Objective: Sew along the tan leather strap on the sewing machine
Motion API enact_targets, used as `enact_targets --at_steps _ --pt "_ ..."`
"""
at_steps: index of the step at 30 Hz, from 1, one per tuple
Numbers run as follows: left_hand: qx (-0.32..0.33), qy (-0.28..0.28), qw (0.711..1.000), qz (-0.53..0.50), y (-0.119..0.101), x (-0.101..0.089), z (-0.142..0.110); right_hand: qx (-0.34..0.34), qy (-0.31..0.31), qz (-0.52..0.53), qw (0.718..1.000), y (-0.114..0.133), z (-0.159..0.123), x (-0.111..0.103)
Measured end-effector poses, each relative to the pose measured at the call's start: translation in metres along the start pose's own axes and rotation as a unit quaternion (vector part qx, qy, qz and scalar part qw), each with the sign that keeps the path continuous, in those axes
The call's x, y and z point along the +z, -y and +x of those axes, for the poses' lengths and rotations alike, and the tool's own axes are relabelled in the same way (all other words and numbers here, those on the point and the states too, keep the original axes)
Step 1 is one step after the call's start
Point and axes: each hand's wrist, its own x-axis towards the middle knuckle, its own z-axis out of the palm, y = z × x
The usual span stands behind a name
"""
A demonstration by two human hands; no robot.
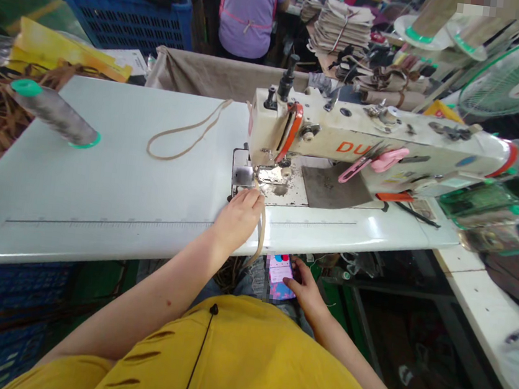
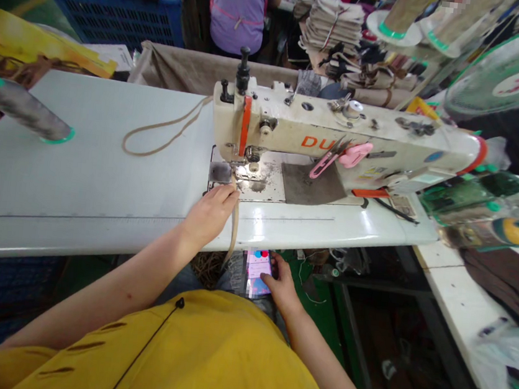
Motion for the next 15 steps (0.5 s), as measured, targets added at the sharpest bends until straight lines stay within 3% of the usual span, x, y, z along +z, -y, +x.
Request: enact_targets --at_steps 10,15 --pt "0.014 -0.008 1.0 0.003 0.0 -0.003 0.0 0.024 0.021 0.034 0.999 0.003 -0.005 0.003" --pt "0.008 -0.013 1.0 0.001 0.002 0.001 -0.001 0.029 0.053 0.044 0.997 0.009 -0.008 -0.007"
